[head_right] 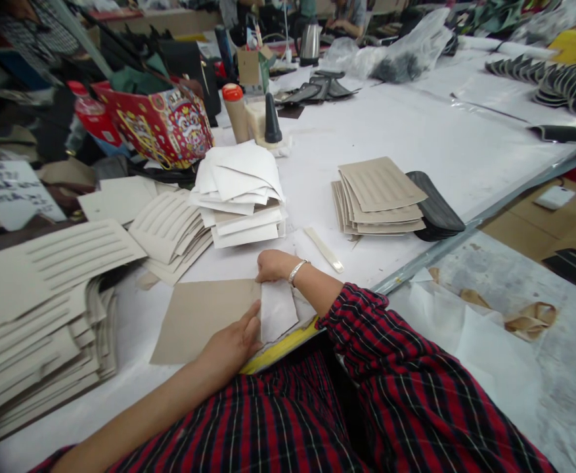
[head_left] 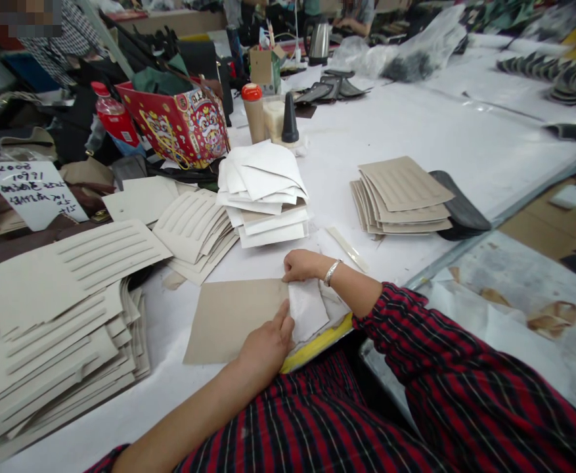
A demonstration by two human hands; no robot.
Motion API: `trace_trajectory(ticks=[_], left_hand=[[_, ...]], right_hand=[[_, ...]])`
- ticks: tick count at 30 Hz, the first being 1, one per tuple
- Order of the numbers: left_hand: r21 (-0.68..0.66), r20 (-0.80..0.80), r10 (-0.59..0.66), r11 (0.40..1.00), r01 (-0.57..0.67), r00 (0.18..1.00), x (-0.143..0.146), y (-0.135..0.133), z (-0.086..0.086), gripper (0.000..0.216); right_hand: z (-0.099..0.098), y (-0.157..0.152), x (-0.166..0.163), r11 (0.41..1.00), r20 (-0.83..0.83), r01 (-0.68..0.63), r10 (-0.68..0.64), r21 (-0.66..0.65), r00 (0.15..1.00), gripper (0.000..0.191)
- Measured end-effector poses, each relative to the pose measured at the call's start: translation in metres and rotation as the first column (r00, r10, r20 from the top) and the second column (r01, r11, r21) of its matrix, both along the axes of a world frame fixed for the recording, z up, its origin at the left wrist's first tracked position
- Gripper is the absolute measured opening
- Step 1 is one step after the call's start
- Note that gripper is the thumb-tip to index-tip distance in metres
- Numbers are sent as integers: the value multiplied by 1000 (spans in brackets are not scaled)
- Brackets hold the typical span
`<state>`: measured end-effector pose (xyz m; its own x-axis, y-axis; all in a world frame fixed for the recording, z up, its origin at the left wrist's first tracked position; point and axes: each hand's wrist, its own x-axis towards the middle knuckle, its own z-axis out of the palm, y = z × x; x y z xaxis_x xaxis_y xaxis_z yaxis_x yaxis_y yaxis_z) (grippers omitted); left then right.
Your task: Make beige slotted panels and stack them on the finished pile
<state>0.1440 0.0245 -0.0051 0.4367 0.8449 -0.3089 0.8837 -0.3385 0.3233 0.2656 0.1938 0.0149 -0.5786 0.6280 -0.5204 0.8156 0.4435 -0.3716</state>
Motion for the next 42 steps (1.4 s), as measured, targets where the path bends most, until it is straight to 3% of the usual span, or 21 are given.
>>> trace_trajectory(ticks=[2,4,7,11,14,18,23,29,33,38,40,42], left_hand=[[118,72,-31,993,22,997,-11,-10,-7,16],[287,197,-65,958,6,978,-33,-28,-15,17],[471,303,0,869,-149,953,-77,-64,-25,21],[473,231,136,850,-234,963,-113,-96,-34,27],[457,189,179,854,-247,966,-117,-99,-38,32],[448,121,139,876,-178,983,-111,-97,-35,35],[432,54,-26,902,0,998,-119,-99,-28,38],[462,164,130,866,-192,978,-167,-106,-35,31],[484,164,218,832,-271,962,-179,-111,-31,27],[550,162,316,757,-351,935,-156,-105,-19,18],[585,197,258,743,-325,946,-134,-96,-20,17],[566,254,155,777,-277,955,-108,-84,-23,19]], right_hand=[[5,-10,4,980,25,42,-48,193,999,38],[10,-33,11,931,-65,98,-80,352,995,40],[9,-90,20,895,-290,129,0,426,957,28],[-11,-169,16,920,-441,50,138,389,887,24],[-29,-200,4,886,-401,45,163,462,902,25],[-37,-211,-16,816,-264,-46,239,576,935,32],[-34,-216,-34,769,-163,-177,343,614,925,35],[-35,-221,-26,804,-259,-81,283,589,924,42],[-39,-225,-23,799,-277,2,206,601,939,44],[-34,-225,-28,808,-303,46,167,588,938,39],[-30,-221,-32,819,-343,66,165,570,925,35],[-27,-214,-38,824,-381,101,146,558,913,29]])
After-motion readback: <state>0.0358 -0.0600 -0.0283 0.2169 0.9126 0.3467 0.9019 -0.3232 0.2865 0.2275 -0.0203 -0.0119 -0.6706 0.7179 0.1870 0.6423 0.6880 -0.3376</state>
